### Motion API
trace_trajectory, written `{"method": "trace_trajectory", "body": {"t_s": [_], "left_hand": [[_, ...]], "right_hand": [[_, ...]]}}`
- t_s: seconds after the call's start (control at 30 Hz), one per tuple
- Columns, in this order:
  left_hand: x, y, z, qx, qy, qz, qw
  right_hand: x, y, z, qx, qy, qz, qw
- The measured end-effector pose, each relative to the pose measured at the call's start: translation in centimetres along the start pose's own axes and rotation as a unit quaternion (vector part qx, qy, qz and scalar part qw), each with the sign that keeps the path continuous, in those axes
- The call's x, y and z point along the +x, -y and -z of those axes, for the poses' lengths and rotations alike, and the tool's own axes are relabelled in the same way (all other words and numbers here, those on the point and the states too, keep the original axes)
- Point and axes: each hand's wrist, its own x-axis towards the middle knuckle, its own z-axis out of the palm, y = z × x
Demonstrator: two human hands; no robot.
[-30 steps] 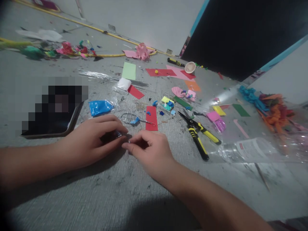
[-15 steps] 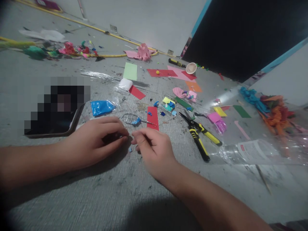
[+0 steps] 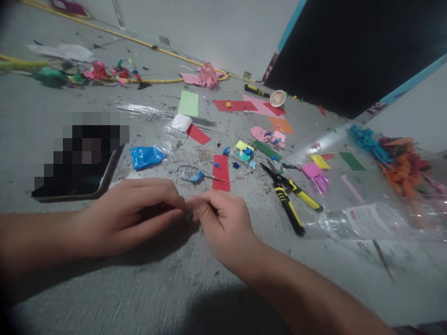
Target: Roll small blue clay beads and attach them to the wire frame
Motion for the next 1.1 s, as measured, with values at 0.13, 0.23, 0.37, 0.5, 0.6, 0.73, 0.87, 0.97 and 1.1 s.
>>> {"method": "trace_trajectory", "body": {"t_s": [0.13,0.23,0.37,0.5,0.6,0.73,0.87,0.97,1.1], "left_hand": [[-0.31,0.02,-0.07,-0.036,-0.011,-0.027,0.999],[-0.45,0.12,-0.02,-0.037,-0.017,-0.014,0.999],[-0.25,0.22,0.14,-0.047,-0.038,0.031,0.998],[0.01,0.37,0.08,-0.071,-0.054,0.076,0.993],[0.2,0.33,0.0,-0.092,-0.051,0.091,0.99],[0.42,0.14,0.06,-0.104,-0.045,0.106,0.988],[0.45,0.31,0.04,-0.101,-0.036,0.131,0.986],[0.34,0.59,-0.11,-0.095,-0.022,0.123,0.988],[0.12,0.67,-0.2,-0.087,-0.01,0.074,0.993]], "right_hand": [[0.0,-0.32,-0.18,0.037,-0.016,-0.023,0.999],[-0.08,-0.32,-0.37,0.057,-0.034,-0.032,0.997],[-0.22,0.02,-0.25,0.038,-0.039,-0.009,0.998],[-0.24,-0.01,-0.03,0.022,-0.007,0.032,0.999],[-0.29,-0.34,-0.06,0.033,-0.014,0.054,0.998],[-0.55,-0.65,-0.24,0.079,-0.01,0.082,0.993],[-0.72,-0.61,-0.39,0.102,-0.024,0.051,0.993],[-0.42,-0.43,-0.3,0.041,-0.029,0.105,0.993],[0.12,-0.06,0.04,-0.034,-0.007,0.243,0.969]]}}
